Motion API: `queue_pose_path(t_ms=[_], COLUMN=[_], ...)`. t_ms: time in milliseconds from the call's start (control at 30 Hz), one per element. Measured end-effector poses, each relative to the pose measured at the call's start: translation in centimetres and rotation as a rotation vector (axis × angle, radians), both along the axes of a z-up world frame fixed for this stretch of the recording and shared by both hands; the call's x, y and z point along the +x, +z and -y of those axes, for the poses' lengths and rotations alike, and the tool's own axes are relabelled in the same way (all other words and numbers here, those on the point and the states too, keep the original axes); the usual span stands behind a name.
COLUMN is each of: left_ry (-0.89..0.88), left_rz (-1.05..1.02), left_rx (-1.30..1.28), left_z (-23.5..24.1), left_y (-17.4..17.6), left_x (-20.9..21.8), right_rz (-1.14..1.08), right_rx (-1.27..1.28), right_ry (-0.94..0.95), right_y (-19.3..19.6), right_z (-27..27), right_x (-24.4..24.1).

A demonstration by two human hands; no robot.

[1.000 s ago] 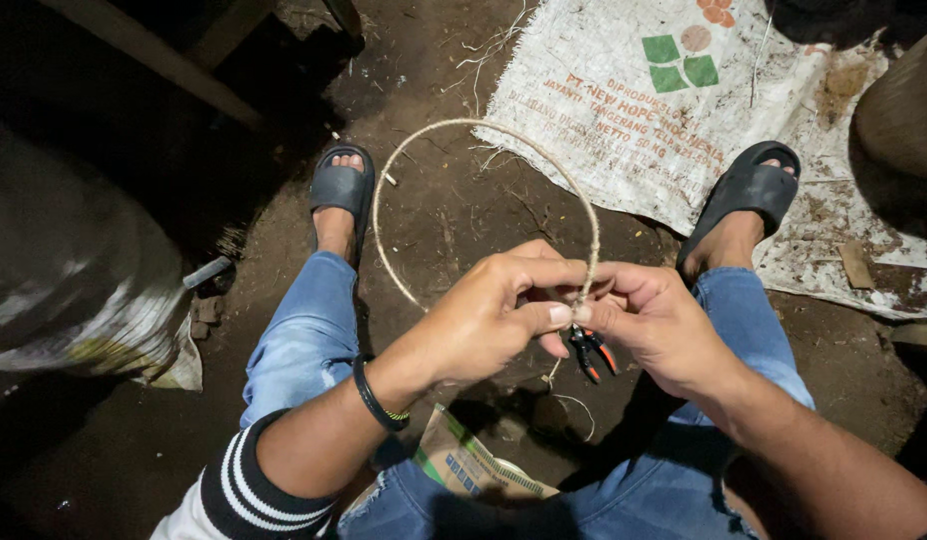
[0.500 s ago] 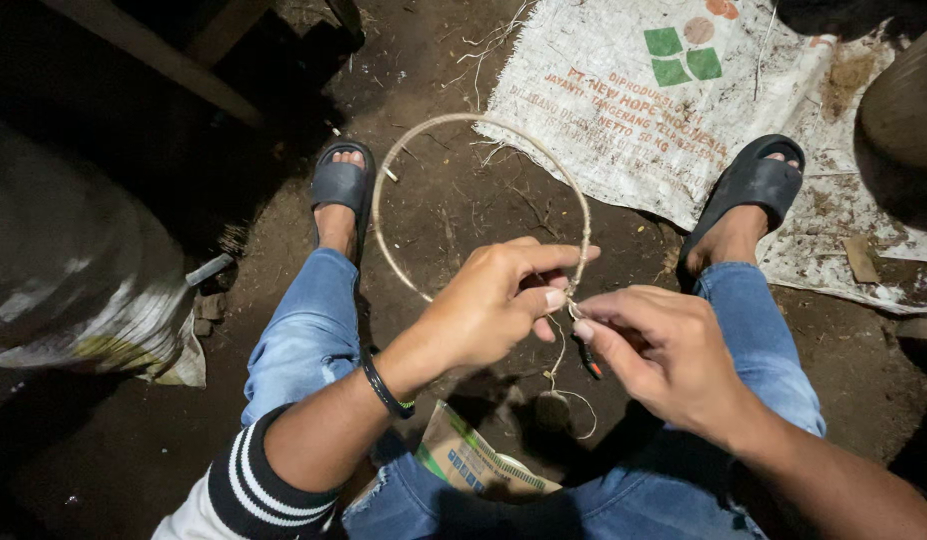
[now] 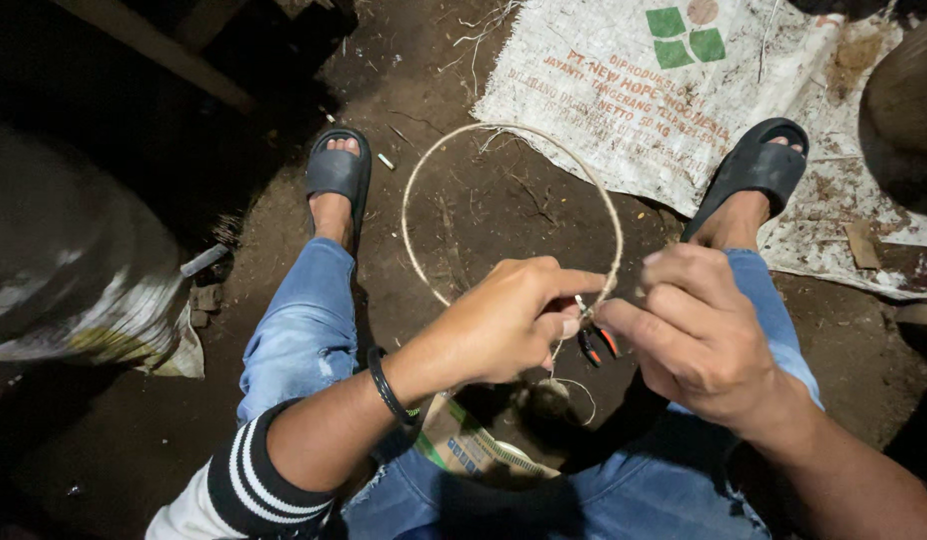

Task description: The person forms a loop with a rope, uses pliers to crimp a metal connector, and ties a knot to secure the loop. The person then uses a lighter to melt the rope ends to prevent fraying.

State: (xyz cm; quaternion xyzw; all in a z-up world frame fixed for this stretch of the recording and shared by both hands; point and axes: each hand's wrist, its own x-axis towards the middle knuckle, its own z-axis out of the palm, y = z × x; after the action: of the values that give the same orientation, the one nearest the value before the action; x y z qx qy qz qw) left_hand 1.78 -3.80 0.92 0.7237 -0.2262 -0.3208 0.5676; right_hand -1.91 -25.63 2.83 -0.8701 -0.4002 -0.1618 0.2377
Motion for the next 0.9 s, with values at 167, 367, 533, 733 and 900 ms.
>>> queue_pose_path(t_ms=[167,367,533,733,900], left_ry=[-0.073,-0.056,-0.014,-0.008,0.010], left_rz=[-0.026,-0.177,-0.163,0.025,0.351], left_rx=[-0.046,-0.096,-0.168,-0.232,-0.189], left_z=[-0.1,0.1,-0.3,-0.3,-1.0], left_y=[-0.1,0.0,0.0,0.1,1.3], left_x=[-0.2,-0.4,-0.5,-0.9,-1.5], right_rz=[-0.200,-0.249,-0.426,-0.587,-0.740], right_rx=[0.137,0.082,0.221,0.248,0.387], right_ry=[0.079,0.049,-0.021,-0.190,-0.240], right_y=[-0.3,-0.5,-1.4,-2.6,-3.1], right_z=[-0.1,0.3,0.7,1.4,1.1], right_x=[0.7,1.0,0.7,0.4,0.1])
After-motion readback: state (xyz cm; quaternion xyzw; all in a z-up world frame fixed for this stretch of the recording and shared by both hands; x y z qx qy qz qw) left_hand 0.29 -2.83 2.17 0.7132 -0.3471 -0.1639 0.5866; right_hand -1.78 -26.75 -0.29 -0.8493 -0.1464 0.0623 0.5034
